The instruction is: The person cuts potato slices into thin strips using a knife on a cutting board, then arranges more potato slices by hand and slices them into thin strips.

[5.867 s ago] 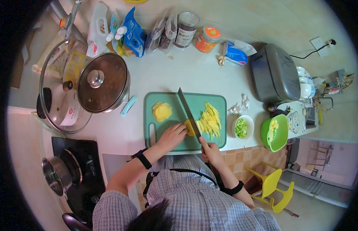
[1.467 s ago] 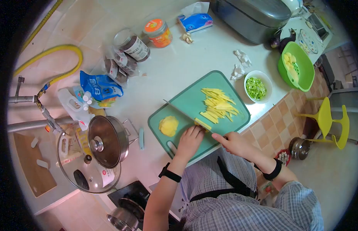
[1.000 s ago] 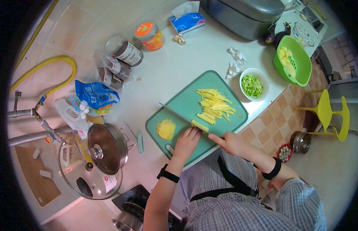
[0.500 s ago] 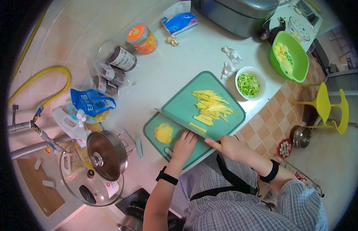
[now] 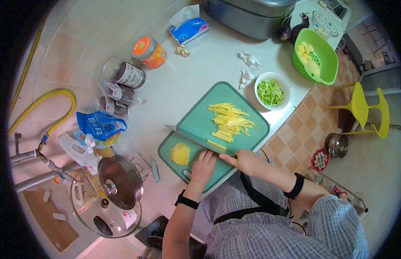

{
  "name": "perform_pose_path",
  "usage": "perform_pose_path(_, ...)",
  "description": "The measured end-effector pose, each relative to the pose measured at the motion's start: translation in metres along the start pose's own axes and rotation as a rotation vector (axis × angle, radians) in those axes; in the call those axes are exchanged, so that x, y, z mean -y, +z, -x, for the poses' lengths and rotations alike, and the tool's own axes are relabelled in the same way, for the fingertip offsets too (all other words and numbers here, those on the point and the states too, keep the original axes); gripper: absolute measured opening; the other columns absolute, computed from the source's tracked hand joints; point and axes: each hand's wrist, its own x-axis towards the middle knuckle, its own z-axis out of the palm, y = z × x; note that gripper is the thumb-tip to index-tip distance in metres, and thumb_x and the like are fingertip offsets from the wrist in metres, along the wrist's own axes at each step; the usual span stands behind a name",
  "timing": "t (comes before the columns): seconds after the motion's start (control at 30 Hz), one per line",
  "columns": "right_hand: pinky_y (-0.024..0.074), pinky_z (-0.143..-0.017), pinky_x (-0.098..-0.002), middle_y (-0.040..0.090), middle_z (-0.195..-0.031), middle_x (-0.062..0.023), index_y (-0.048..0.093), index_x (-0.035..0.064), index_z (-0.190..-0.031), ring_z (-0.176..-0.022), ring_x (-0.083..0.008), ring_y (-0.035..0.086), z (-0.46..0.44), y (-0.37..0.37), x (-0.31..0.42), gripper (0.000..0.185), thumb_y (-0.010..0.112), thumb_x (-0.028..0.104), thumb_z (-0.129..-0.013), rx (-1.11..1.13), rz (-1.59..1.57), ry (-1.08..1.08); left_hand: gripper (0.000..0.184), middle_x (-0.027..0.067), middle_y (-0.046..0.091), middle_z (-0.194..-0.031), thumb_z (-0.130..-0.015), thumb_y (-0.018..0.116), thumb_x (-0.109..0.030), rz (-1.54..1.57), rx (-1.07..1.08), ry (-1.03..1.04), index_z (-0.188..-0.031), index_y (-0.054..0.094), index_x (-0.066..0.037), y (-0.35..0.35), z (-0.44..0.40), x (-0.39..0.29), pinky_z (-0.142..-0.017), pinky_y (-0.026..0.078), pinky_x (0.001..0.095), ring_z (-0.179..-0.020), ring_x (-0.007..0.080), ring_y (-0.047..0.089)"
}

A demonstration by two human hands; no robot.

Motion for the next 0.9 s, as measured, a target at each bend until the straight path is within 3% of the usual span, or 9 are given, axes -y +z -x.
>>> perform_pose_path(0.27,0.0455,-0.059,-0.0440,0.056,-0.062,-0.0259,0.059,-0.0089,-0.065,-0.063,-0.0389,0.058,0.014,-0.011,-0.006,0.080,0.039,0.067,-0.080,-0.078,-0.040,0.000,0.021,0.0002,0.056,-0.097,-0.072,0.061,-0.012,0.076,0.053,-0.058,-0.093,0.059,-0.011,-0.015,-0.011,-0.007,-0.066,0.050,0.0261,-0.092,0.0169,0.055)
perform_pose_path(0.33,0.0441,-0.060,-0.0413,0.055,-0.057,-0.0208,0.060,-0.0067,-0.069,-0.061,-0.0344,0.058,0.019,-0.025,0.000,0.073,0.040,0.062,-0.083,-0.019,0.000,0.092,0.021,0.0048,0.056,-0.098,-0.074,0.063,-0.012,0.203,0.052,-0.155,-0.093,0.059,-0.006,-0.015,-0.011,-0.011,-0.073,0.048,0.0335,-0.093,0.0243,0.054)
perform_pose_path(0.47,0.0445,-0.060,-0.0396,0.055,-0.056,-0.0176,0.061,-0.0055,-0.074,-0.060,-0.0315,0.059,0.015,-0.015,-0.008,0.071,0.040,0.062,-0.083,-0.025,-0.003,0.055,0.021,0.0050,0.056,-0.098,-0.073,0.064,-0.013,0.238,0.070,-0.170,-0.092,0.059,-0.006,-0.024,-0.009,-0.014,-0.073,0.047,0.0338,-0.092,0.0240,0.054)
perform_pose_path(0.53,0.0459,-0.059,-0.0419,0.056,-0.061,-0.0250,0.060,-0.0073,-0.066,-0.063,-0.0380,0.059,0.021,-0.016,0.003,0.073,0.043,0.062,-0.081,-0.021,-0.127,0.036,0.022,0.0053,0.056,-0.097,-0.073,0.065,-0.013,0.202,0.040,-0.144,-0.093,0.058,-0.006,-0.027,-0.004,-0.013,-0.073,0.047,0.0337,-0.091,0.0239,0.055)
perform_pose_path(0.9,0.0441,-0.056,-0.0427,0.053,-0.056,-0.0251,0.057,-0.0104,-0.064,-0.056,-0.0376,0.056,0.017,-0.010,0.013,0.074,0.044,0.059,-0.083,-0.004,-0.169,0.048,0.021,0.0060,0.054,-0.096,-0.073,0.063,-0.013,0.141,0.073,-0.053,-0.092,0.058,-0.005,-0.028,-0.010,-0.005,-0.077,0.045,0.0338,-0.091,0.0225,0.053)
